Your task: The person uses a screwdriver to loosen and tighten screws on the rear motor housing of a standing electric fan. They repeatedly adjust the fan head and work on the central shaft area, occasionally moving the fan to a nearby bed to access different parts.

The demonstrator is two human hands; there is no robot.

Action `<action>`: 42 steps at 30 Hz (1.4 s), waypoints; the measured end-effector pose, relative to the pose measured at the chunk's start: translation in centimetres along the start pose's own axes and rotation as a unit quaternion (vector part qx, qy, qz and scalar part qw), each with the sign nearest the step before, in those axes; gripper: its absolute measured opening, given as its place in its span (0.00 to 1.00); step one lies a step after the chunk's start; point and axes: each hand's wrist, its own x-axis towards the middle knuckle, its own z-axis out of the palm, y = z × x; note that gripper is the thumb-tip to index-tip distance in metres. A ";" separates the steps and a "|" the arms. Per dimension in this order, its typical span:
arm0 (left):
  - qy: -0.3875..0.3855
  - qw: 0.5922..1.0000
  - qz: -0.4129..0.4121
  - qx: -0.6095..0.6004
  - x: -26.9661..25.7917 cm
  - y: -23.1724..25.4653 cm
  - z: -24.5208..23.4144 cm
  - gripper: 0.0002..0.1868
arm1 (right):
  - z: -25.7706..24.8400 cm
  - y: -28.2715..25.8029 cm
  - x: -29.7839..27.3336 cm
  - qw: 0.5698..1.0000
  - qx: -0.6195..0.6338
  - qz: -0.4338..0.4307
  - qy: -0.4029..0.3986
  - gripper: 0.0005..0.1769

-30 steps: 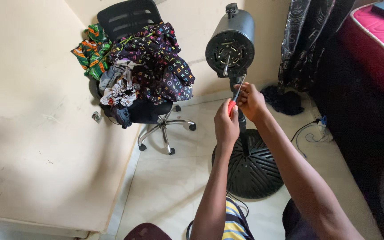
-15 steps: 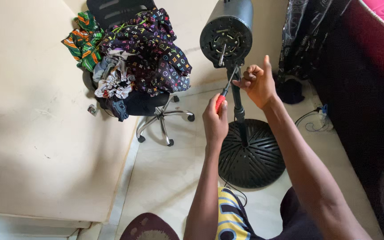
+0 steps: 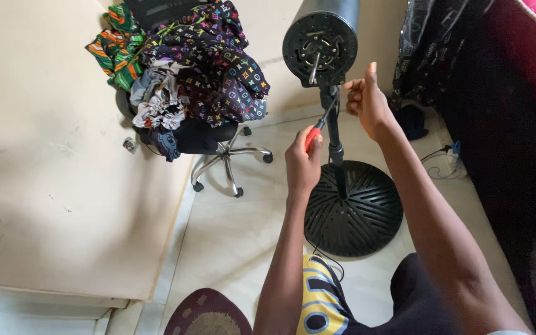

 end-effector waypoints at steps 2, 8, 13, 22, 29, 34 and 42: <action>0.004 0.999 -0.033 0.034 0.1 0.3 0.3 0.16 | 0.5 0.3 -0.7 1.000 -0.002 0.021 0.006 0.35; 0.044 0.998 0.015 0.048 1.2 1.6 2.0 0.17 | 2.9 1.1 -2.1 0.999 -0.028 0.005 0.027 0.17; 0.020 0.998 -0.009 0.065 1.0 2.0 2.5 0.17 | 3.2 1.8 -2.9 0.991 0.116 0.025 -0.069 0.17; 0.030 0.995 0.020 0.088 0.4 1.7 2.9 0.17 | 3.9 1.5 -2.9 0.997 0.055 0.053 0.004 0.23; 0.010 0.995 0.013 0.101 0.0 2.2 3.0 0.17 | 3.8 1.9 -2.2 0.999 0.021 0.029 0.019 0.20; 0.006 0.993 0.027 0.111 0.0 2.4 2.9 0.16 | 3.8 1.9 -2.2 1.000 0.016 0.007 0.003 0.20; 0.008 0.990 0.035 0.133 0.0 1.3 3.3 0.15 | 4.0 1.6 -1.9 0.999 -0.034 0.010 0.036 0.22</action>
